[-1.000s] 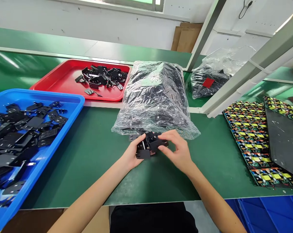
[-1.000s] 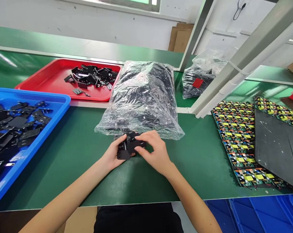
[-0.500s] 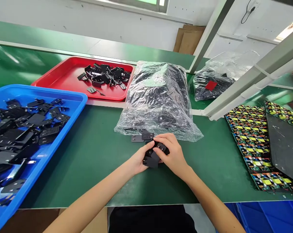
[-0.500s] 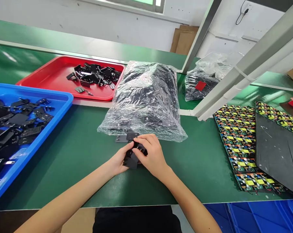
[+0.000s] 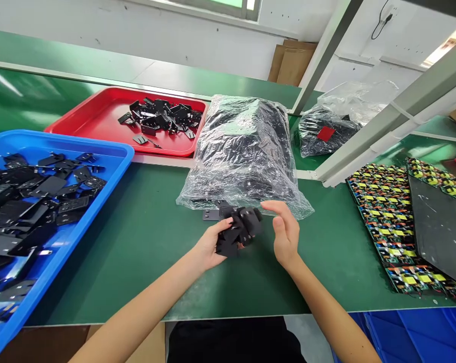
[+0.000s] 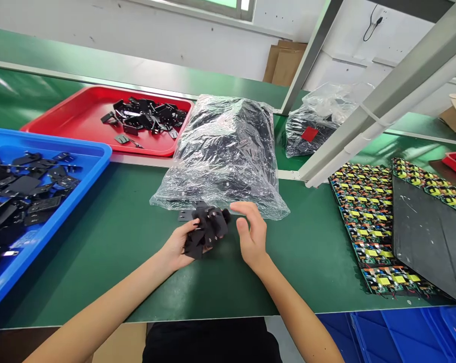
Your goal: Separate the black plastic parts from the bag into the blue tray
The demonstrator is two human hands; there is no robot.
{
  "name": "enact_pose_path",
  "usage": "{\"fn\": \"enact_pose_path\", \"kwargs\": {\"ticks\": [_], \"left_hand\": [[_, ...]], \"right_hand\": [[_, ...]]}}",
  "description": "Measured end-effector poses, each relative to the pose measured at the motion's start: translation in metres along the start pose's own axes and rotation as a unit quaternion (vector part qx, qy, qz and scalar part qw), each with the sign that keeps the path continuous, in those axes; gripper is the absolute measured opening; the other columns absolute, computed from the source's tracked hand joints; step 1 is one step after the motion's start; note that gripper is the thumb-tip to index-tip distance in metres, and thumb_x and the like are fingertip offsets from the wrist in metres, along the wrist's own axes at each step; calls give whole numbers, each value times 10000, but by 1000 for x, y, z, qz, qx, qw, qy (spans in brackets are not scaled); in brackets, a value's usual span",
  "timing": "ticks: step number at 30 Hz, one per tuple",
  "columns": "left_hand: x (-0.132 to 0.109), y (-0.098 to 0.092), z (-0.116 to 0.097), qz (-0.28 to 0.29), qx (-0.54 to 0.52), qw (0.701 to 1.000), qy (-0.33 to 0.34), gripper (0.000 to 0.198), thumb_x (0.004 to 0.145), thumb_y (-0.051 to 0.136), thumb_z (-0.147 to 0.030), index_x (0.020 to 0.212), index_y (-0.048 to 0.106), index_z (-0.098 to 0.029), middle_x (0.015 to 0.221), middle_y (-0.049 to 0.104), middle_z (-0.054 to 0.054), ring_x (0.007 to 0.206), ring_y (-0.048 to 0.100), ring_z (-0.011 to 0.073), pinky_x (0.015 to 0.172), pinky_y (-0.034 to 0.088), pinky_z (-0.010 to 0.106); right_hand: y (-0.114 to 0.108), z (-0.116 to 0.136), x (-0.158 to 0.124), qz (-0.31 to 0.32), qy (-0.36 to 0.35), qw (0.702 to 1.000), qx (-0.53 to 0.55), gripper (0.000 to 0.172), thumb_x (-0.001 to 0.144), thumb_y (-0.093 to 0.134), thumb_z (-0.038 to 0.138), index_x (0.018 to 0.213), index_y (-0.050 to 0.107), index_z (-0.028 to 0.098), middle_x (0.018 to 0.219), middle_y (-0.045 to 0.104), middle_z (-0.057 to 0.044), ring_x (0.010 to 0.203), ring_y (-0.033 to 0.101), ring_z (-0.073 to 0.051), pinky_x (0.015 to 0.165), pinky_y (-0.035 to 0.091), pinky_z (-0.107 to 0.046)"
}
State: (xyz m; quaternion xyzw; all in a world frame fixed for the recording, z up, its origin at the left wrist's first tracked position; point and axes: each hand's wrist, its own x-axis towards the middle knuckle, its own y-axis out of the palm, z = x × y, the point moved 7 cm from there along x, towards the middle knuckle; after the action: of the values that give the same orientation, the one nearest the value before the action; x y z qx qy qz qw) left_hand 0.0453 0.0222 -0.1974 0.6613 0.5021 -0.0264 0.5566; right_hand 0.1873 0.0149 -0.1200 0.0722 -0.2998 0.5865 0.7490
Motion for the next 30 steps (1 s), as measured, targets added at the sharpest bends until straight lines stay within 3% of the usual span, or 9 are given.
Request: {"fn": "enact_pose_path", "kwargs": {"ticks": [2,5,7,9,12,18,25,28,30], "left_hand": [[-5,-1,-13,-12,-25,999,33,150,767,518,-171,891,598,-143,782,699,102,689,679,224,540,523,273],[-12,-2,-32,-16,-58,995,80,227,745,531,-206,964,564,-160,852,693,114,707,678,223,517,523,257],[-16,-2,-43,-6,-80,992,100,323,731,545,-236,1045,539,-161,922,680,126,709,671,206,507,524,237],[-19,-1,-52,7,-102,988,119,389,728,552,-258,1103,520,-160,972,664,131,684,659,176,497,523,211],[-22,-1,-61,21,-127,982,136,419,750,537,-299,1142,507,-154,975,655,127,661,646,153,480,523,189],[-26,3,-61,28,-138,981,132,413,806,450,-308,1177,497,-134,940,665,125,685,662,166,503,545,205],[-27,4,-61,12,-112,983,142,437,828,412,-279,1234,479,-130,942,687,127,780,683,207,582,568,255],[-27,5,-61,4,-105,984,146,471,840,409,-290,1284,451,-136,946,691,121,802,682,208,585,563,247],[-26,5,-61,6,-96,984,147,499,830,439,-300,1304,436,-143,957,692,118,818,679,212,593,561,247]], "right_hand": [[-1,-12,2,-3,44,999,-8,256,928,392,329,935,624,222,921,626,-54,903,588,-194,811,469,-369],[15,-23,2,71,61,994,-54,204,910,430,281,892,625,222,971,627,-59,956,585,-192,859,466,-368],[34,-24,-3,159,30,982,-102,201,895,456,272,1015,610,223,1172,575,-89,1119,519,-215,954,425,-400],[55,-22,-11,254,-19,954,-156,329,880,482,274,1201,526,218,1369,434,-109,1279,375,-249,1033,351,-454],[73,-22,-23,338,-73,912,-220,436,885,472,273,1314,424,215,1450,327,-109,1353,243,-284,1059,272,-547],[65,-23,-18,266,-90,931,-232,189,879,477,199,1027,595,197,1066,594,-101,1086,503,-235,946,413,-434],[59,-28,-18,248,-62,945,-202,171,862,513,193,988,629,189,1021,631,-99,984,546,-230,853,460,-408],[48,-36,-14,210,82,971,-80,151,848,538,257,896,671,206,893,679,-63,861,608,-205,792,495,-377],[44,-47,-17,182,235,953,59,181,826,566,323,884,685,200,818,693,-44,759,639,-189,741,516,-361]]}}
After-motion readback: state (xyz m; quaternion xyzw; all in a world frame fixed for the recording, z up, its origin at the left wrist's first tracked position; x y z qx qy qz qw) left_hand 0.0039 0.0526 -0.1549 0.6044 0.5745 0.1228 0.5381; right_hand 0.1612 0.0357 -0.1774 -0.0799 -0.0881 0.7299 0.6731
